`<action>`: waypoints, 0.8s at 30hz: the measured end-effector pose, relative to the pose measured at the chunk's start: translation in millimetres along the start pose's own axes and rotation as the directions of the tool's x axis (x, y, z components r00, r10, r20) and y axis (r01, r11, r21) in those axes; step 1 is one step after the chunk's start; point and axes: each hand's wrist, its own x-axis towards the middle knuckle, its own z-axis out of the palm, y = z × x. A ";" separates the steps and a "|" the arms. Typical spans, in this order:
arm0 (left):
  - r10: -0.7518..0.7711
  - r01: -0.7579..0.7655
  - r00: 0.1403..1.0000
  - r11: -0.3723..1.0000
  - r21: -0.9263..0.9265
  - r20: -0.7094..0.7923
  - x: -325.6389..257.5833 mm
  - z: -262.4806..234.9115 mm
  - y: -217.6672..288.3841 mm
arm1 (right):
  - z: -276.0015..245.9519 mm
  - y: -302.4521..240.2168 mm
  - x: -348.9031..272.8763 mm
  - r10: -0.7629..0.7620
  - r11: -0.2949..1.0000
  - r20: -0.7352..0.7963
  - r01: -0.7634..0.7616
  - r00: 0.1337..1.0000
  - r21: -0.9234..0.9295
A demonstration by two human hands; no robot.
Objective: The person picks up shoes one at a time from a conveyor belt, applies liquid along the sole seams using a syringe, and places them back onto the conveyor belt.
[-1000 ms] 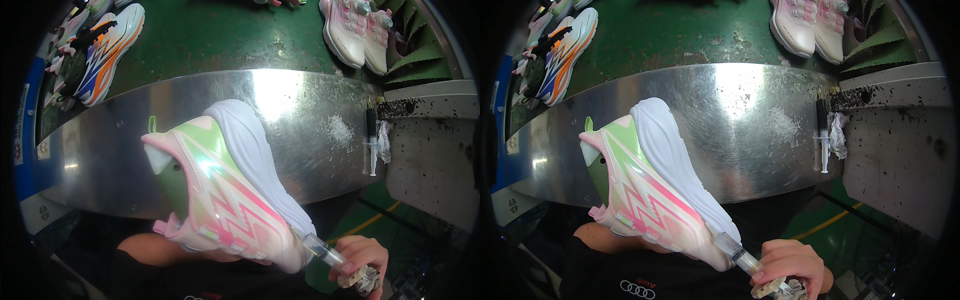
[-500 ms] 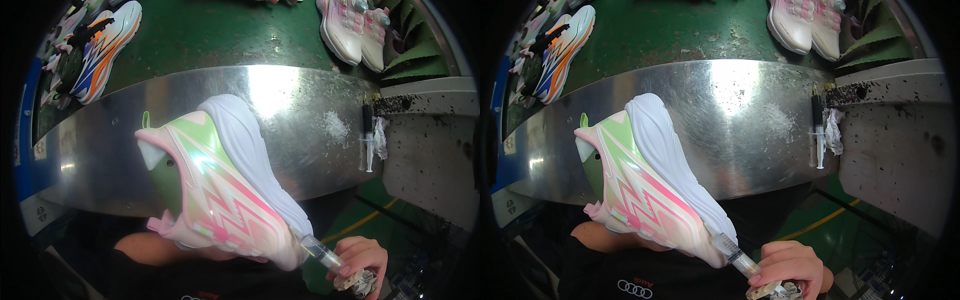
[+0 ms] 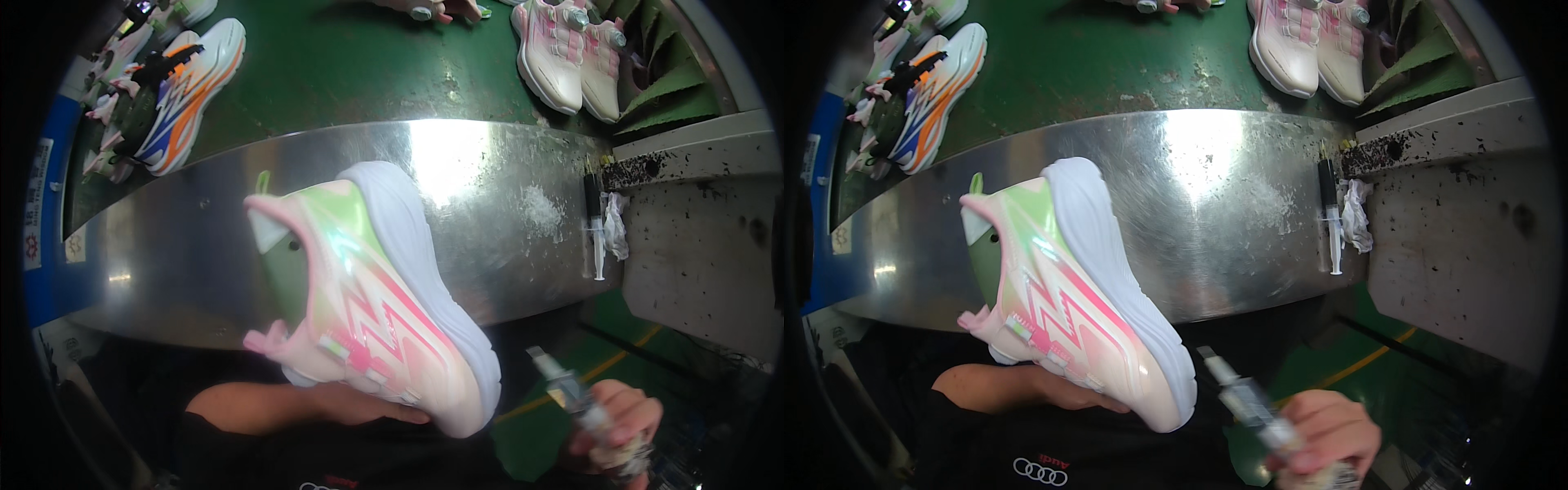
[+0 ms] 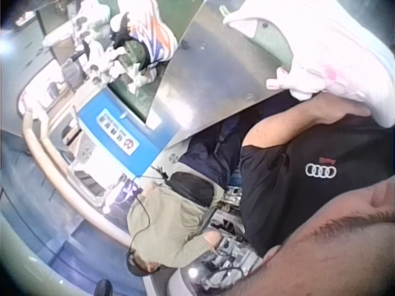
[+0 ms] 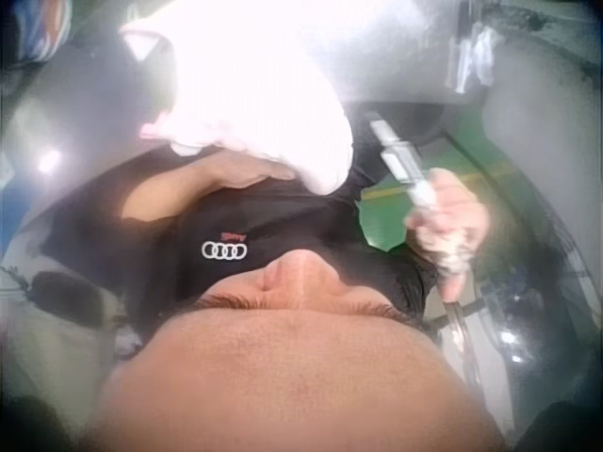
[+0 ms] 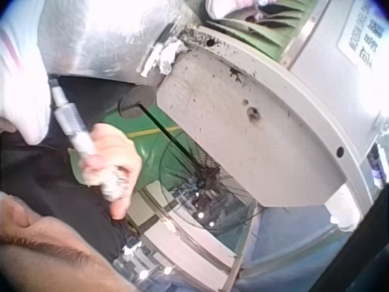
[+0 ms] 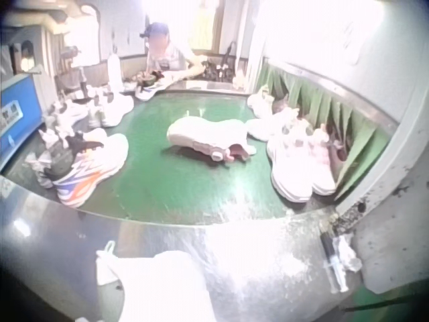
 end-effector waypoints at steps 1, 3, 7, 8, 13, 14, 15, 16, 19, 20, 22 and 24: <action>-0.024 0.022 0.999 0.998 -0.061 -0.033 -12.0 0.9 -2.9 | -7.4 3.6 -6.6 -0.002 1.000 -0.029 0.002 1.000 0.023; 0.051 -0.073 0.996 0.941 -0.331 -0.073 -33.3 3.4 1.5 | -22.5 -16.1 -21.7 -0.024 0.999 -0.127 0.020 0.992 -0.030; 0.253 -0.514 0.844 0.632 -0.580 -0.473 -98.5 4.7 5.8 | -19.0 21.2 -19.1 0.048 0.998 -0.387 -0.060 0.921 -0.018; 0.260 -0.598 0.743 0.671 -0.438 -0.616 -107.5 0.8 14.3 | -18.9 32.3 -19.0 0.091 0.994 -0.408 -0.108 0.909 -0.020; 0.498 -0.689 0.321 0.706 0.162 -0.805 -137.4 -55.7 29.4 | -27.4 58.1 -12.7 0.149 0.977 -0.306 -0.188 0.940 -0.101; 0.526 -0.727 0.264 0.659 0.192 -0.808 -141.6 -69.8 33.4 | -28.1 62.4 -8.4 0.142 0.974 -0.279 -0.185 0.950 -0.133; 0.508 -0.767 0.240 0.622 0.159 -0.827 -145.5 -80.8 38.0 | -27.2 65.0 -5.8 0.118 0.970 -0.288 -0.173 0.950 -0.171; 0.487 -0.809 0.225 0.576 0.117 -0.844 -142.2 -95.6 40.1 | -29.8 70.0 -4.1 0.109 0.972 -0.298 -0.165 0.948 -0.169; 0.480 -0.867 0.273 0.498 0.003 -0.834 -118.8 -114.5 61.0 | -32.8 80.1 -2.9 0.018 0.877 -0.216 -0.119 0.976 -0.465; 0.491 -0.875 0.309 0.483 -0.041 -0.814 -110.2 -109.0 68.9 | -32.6 79.8 -3.2 0.014 0.882 -0.222 -0.116 0.975 -0.456; 0.525 -0.876 0.322 0.481 -0.038 -0.788 -97.5 -115.7 73.0 | -33.6 78.8 -4.8 0.017 0.833 -0.209 -0.130 0.978 -0.537; 0.534 -0.887 0.335 0.457 -0.069 -0.777 -86.6 -110.4 79.2 | -31.2 82.8 -7.3 0.050 0.884 -0.279 -0.173 0.959 -0.434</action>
